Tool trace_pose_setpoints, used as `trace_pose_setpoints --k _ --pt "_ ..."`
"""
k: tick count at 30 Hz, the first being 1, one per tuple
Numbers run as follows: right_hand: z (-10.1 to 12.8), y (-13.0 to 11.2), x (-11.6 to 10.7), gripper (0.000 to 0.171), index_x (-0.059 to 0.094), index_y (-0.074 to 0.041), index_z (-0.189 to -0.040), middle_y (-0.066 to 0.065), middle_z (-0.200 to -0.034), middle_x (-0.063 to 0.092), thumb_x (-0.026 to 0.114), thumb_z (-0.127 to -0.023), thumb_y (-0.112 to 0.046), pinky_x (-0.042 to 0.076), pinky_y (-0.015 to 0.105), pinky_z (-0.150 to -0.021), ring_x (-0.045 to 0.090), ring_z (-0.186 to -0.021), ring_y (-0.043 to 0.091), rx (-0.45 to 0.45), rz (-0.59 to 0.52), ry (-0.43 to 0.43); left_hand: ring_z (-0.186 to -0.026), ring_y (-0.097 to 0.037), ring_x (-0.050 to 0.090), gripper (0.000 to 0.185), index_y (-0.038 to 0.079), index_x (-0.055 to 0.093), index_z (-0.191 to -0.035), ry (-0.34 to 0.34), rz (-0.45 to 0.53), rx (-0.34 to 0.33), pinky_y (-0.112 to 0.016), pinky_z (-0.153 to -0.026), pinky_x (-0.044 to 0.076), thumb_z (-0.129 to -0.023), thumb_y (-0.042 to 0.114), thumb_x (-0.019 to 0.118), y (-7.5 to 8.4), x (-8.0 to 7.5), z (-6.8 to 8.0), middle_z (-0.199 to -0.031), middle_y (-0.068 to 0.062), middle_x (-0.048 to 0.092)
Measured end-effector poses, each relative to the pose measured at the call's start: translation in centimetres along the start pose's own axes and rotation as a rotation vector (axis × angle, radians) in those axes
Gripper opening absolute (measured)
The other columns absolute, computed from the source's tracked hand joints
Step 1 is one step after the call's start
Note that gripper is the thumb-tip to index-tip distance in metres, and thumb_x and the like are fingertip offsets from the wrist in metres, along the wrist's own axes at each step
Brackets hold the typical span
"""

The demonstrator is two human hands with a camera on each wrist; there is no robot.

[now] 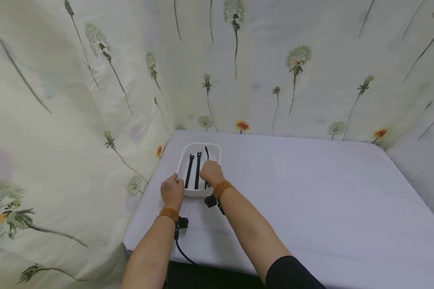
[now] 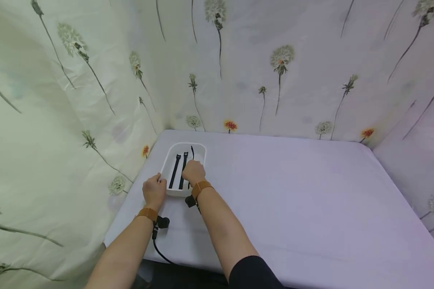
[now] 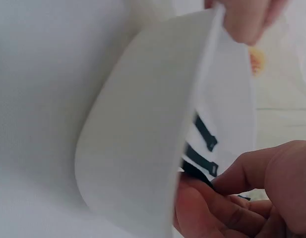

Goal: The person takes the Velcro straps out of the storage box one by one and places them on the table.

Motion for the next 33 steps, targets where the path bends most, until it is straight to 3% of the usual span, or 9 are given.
trace_pose_setpoints --k 3,8,15,20,27,33 --pt "0.5 -0.5 -1.1 0.026 0.063 -0.003 -0.073 0.011 -0.061 0.07 0.051 -0.095 -0.008 0.047 0.024 -0.042 0.072 -0.057 0.022 -0.033 -0.005 -0.028 -0.093 -0.035 0.074 0.031 -0.008 0.07 -0.116 -0.007 -0.001 -0.026 -0.046 -0.075 0.06 -0.086 -0.002 0.063 -0.4 -0.4 -0.4 -0.111 -0.025 0.071" --pt "1.2 -0.6 -3.2 0.02 0.067 0.001 -0.085 0.012 -0.067 0.073 0.052 -0.095 -0.008 0.048 0.022 -0.044 0.074 -0.063 0.022 -0.054 -0.029 -0.001 -0.093 -0.034 0.074 0.032 -0.008 0.068 -0.118 -0.024 0.006 -0.027 -0.045 -0.076 0.06 -0.089 0.0 0.061 -0.4 -0.8 -1.1 -0.115 -0.026 0.07" --pt "1.6 0.5 -4.7 0.015 0.065 0.001 -0.087 0.011 -0.07 0.068 0.055 -0.094 -0.008 0.054 0.024 -0.049 0.067 -0.052 0.016 -0.08 -0.105 0.041 -0.097 -0.038 0.073 0.034 -0.009 0.069 -0.118 -0.012 0.012 -0.028 -0.049 -0.076 0.059 -0.086 -0.001 0.058 -0.4 -0.7 -0.7 -0.114 -0.026 0.07" --pt "2.5 1.5 -6.2 0.015 0.066 0.004 -0.091 0.015 -0.077 0.071 0.056 -0.094 -0.006 0.053 0.022 -0.048 0.074 -0.064 0.023 -0.08 -0.135 0.05 -0.104 -0.039 0.071 0.034 -0.009 0.068 -0.118 -0.032 0.015 -0.043 -0.049 -0.079 0.059 -0.086 -0.002 0.058 -0.3 -0.5 -0.1 -0.116 -0.026 0.069" --pt "2.8 4.2 -9.1 0.015 0.067 0.006 -0.09 0.014 -0.073 0.073 0.057 -0.093 -0.005 0.052 0.022 -0.049 0.072 -0.061 0.019 -0.061 -0.155 0.065 -0.107 -0.037 0.07 0.033 -0.009 0.067 -0.121 -0.043 0.029 -0.072 -0.046 -0.082 0.059 -0.089 -0.001 0.059 -0.1 -0.4 0.2 -0.119 -0.025 0.068" --pt "2.7 8.2 -10.1 0.016 0.067 0.007 -0.088 0.015 -0.074 0.074 0.055 -0.092 -0.004 0.051 0.022 -0.051 0.076 -0.075 0.027 0.012 -0.233 0.07 -0.109 -0.039 0.069 0.034 -0.009 0.067 -0.12 -0.046 0.028 -0.059 -0.048 -0.086 0.058 -0.088 -0.001 0.059 0.4 0.0 0.7 -0.118 -0.026 0.069"
Point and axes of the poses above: each hand's wrist, its own z-axis away from the middle knuckle, its own x-axis out of the palm, y = z × x, the point moved 3 cm from there along -z, towards the middle knuckle
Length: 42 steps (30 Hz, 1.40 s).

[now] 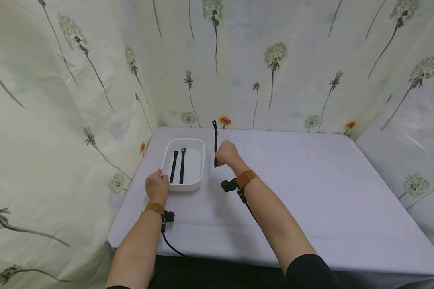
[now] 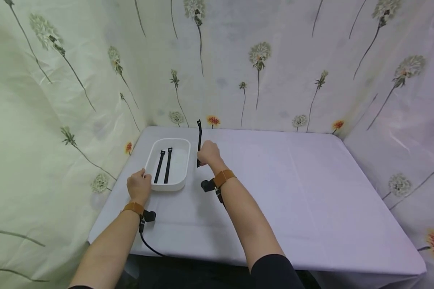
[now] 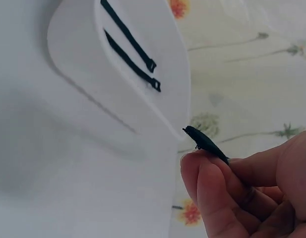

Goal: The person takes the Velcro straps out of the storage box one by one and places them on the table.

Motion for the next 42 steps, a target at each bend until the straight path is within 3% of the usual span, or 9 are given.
trace_pose_setpoints --k 11,19,26,33,42 --pt "-0.2 5.6 -1.2 0.018 0.065 0.009 -0.099 0.016 -0.075 0.074 0.055 -0.092 -0.004 0.054 0.024 -0.057 0.077 -0.081 0.029 0.093 -0.04 0.0 -0.105 -0.04 0.07 0.033 -0.009 0.068 -0.119 -0.008 -0.017 0.004 -0.048 -0.084 0.058 -0.089 0.0 0.059 0.0 -0.4 0.1 -0.117 -0.025 0.069" --pt "0.1 9.3 -1.0 0.018 0.062 0.009 -0.101 0.013 -0.068 0.071 0.053 -0.092 -0.003 0.06 0.038 -0.08 0.076 -0.078 0.028 0.166 -0.039 -0.005 -0.107 -0.04 0.069 0.033 -0.009 0.067 -0.12 -0.016 -0.027 -0.01 -0.048 -0.085 0.058 -0.09 0.001 0.058 -0.2 -0.3 0.0 -0.118 -0.025 0.069" --pt "-0.1 12.2 -0.6 0.016 0.063 0.008 -0.095 0.01 -0.06 0.068 0.052 -0.092 -0.002 0.056 0.028 -0.06 0.073 -0.062 0.022 0.236 -0.005 -0.014 -0.108 -0.039 0.069 0.033 -0.008 0.067 -0.121 -0.02 -0.018 -0.026 -0.047 -0.087 0.057 -0.09 0.002 0.058 -0.3 -0.2 0.1 -0.119 -0.025 0.069" --pt "-0.1 14.2 -0.3 0.019 0.065 0.009 -0.094 0.01 -0.057 0.068 0.049 -0.092 -0.002 0.049 0.024 -0.05 0.066 -0.049 0.016 0.27 0.038 -0.017 -0.107 -0.04 0.07 0.033 -0.009 0.068 -0.12 0.004 -0.011 -0.011 -0.048 -0.086 0.057 -0.089 0.002 0.06 -0.5 0.1 -0.1 -0.117 -0.026 0.069" --pt "0.3 15.5 0.3 0.017 0.063 0.008 -0.097 0.008 -0.059 0.062 0.051 -0.093 -0.004 0.047 0.022 -0.048 0.062 -0.049 0.014 0.29 0.092 -0.032 -0.107 -0.038 0.07 0.033 -0.008 0.067 -0.121 -0.011 0.007 -0.022 -0.048 -0.084 0.058 -0.09 0.001 0.06 -0.1 0.1 0.0 -0.119 -0.025 0.069"
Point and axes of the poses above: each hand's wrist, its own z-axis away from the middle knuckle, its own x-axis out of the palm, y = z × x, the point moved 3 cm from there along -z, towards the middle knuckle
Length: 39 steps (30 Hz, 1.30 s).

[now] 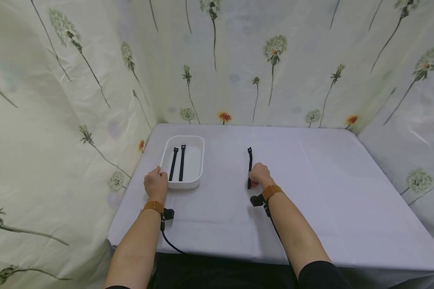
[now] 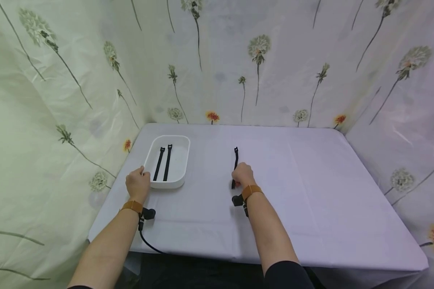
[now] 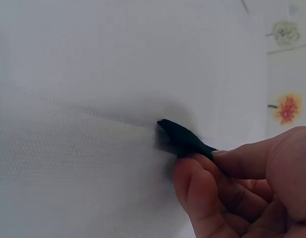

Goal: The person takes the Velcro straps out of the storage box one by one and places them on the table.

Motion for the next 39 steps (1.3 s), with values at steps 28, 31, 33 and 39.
trace_pose_setpoints --k 28,31,33,39 --pt "0.1 -0.2 -0.7 0.018 0.066 0.008 -0.09 0.007 -0.059 0.064 0.052 -0.092 -0.003 0.046 0.024 -0.05 0.061 -0.052 0.016 -0.042 0.052 0.01 -0.115 -0.035 0.067 0.037 -0.006 0.063 -0.128 -0.059 0.036 -0.073 -0.045 -0.092 0.056 -0.093 0.004 0.057 -0.3 -0.2 0.0 -0.127 -0.024 0.065" --pt "0.3 -0.5 -1.1 0.019 0.068 0.007 -0.091 0.008 -0.061 0.067 0.054 -0.094 -0.005 0.051 0.025 -0.055 0.068 -0.056 0.018 -0.06 0.005 0.011 -0.113 -0.034 0.068 0.037 -0.005 0.063 -0.128 -0.058 0.031 -0.087 -0.045 -0.091 0.057 -0.093 0.004 0.057 -0.5 -0.2 0.1 -0.127 -0.023 0.066" --pt "0.6 -1.0 -1.6 0.021 0.07 0.008 -0.095 0.01 -0.067 0.071 0.057 -0.095 -0.008 0.055 0.026 -0.06 0.072 -0.062 0.02 -0.082 -0.043 0.03 -0.114 -0.034 0.068 0.037 -0.005 0.064 -0.128 -0.052 0.032 -0.086 -0.045 -0.091 0.056 -0.093 0.004 0.057 -0.5 -0.1 0.0 -0.127 -0.023 0.066" --pt "1.5 -3.1 -3.1 0.027 0.07 0.009 -0.112 0.02 -0.095 0.075 0.061 -0.096 -0.01 0.06 0.036 -0.082 0.075 -0.08 0.024 -0.155 -0.249 0.086 -0.112 -0.037 0.068 0.035 -0.007 0.065 -0.124 -0.027 0.025 -0.041 -0.047 -0.089 0.057 -0.092 0.003 0.058 -0.1 0.0 -0.3 -0.123 -0.023 0.068"
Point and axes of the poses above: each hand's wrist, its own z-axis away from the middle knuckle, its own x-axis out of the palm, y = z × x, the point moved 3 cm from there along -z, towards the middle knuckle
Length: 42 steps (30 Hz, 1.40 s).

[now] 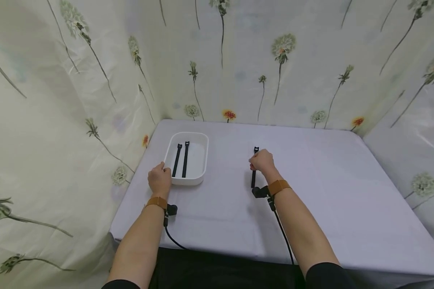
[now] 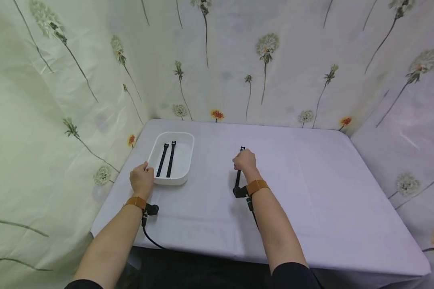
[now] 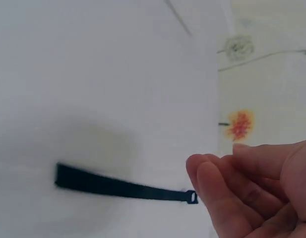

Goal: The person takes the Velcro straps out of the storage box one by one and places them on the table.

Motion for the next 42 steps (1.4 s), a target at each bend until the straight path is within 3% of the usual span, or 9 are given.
trace_pose_setpoints --k 8,16,26,30,37,42 --pt "0.2 -3.5 1.2 0.027 0.067 0.006 -0.116 0.023 -0.111 0.069 0.06 -0.099 -0.013 0.057 0.038 -0.091 0.072 -0.095 0.028 -0.048 -0.19 -0.019 -0.109 -0.036 0.07 0.034 -0.006 0.066 -0.124 -0.001 -0.026 -0.005 -0.045 -0.087 0.058 -0.092 0.002 0.059 0.1 -0.1 -0.3 -0.122 -0.022 0.068" --pt "0.3 -6.6 3.0 0.026 0.068 0.004 -0.115 0.021 -0.114 0.07 0.06 -0.099 -0.016 0.057 0.038 -0.093 0.071 -0.097 0.026 -0.103 -0.238 -0.04 -0.099 -0.033 0.073 0.036 -0.006 0.066 -0.124 -0.005 -0.009 -0.001 -0.045 -0.078 0.059 -0.09 0.001 0.058 0.0 -0.3 -0.4 -0.122 -0.022 0.068" --pt "0.3 -9.9 5.3 0.027 0.07 0.005 -0.114 0.02 -0.109 0.071 0.061 -0.099 -0.015 0.059 0.034 -0.087 0.071 -0.093 0.026 -0.204 -0.234 -0.07 -0.099 -0.034 0.073 0.035 -0.006 0.066 -0.124 -0.003 -0.02 0.02 -0.044 -0.076 0.06 -0.09 0.0 0.058 0.3 -0.4 -0.4 -0.121 -0.023 0.068" --pt "0.2 -11.3 7.2 0.024 0.071 0.006 -0.111 0.023 -0.107 0.071 0.062 -0.098 -0.012 0.058 0.038 -0.089 0.071 -0.094 0.03 -0.206 -0.234 -0.092 -0.102 -0.032 0.072 0.035 -0.005 0.066 -0.124 -0.012 -0.012 0.004 -0.043 -0.078 0.06 -0.09 0.0 0.058 -0.1 -0.3 -0.3 -0.122 -0.022 0.068" --pt "-0.1 -13.4 10.5 0.022 0.072 0.006 -0.107 0.022 -0.103 0.072 0.064 -0.097 -0.011 0.058 0.041 -0.089 0.07 -0.081 0.022 -0.21 -0.193 -0.112 -0.102 -0.032 0.072 0.035 -0.005 0.066 -0.124 -0.004 -0.009 0.011 -0.043 -0.08 0.06 -0.09 0.0 0.06 -0.3 0.0 -0.6 -0.12 -0.022 0.069" --pt "-0.3 -14.5 12.3 0.025 0.072 0.007 -0.11 0.02 -0.1 0.072 0.064 -0.097 -0.013 0.059 0.039 -0.087 0.071 -0.08 0.022 -0.201 -0.155 -0.14 -0.104 -0.031 0.072 0.035 -0.004 0.067 -0.124 0.0 -0.007 0.009 -0.042 -0.079 0.06 -0.089 0.0 0.06 -0.3 -0.3 -0.9 -0.121 -0.022 0.069"
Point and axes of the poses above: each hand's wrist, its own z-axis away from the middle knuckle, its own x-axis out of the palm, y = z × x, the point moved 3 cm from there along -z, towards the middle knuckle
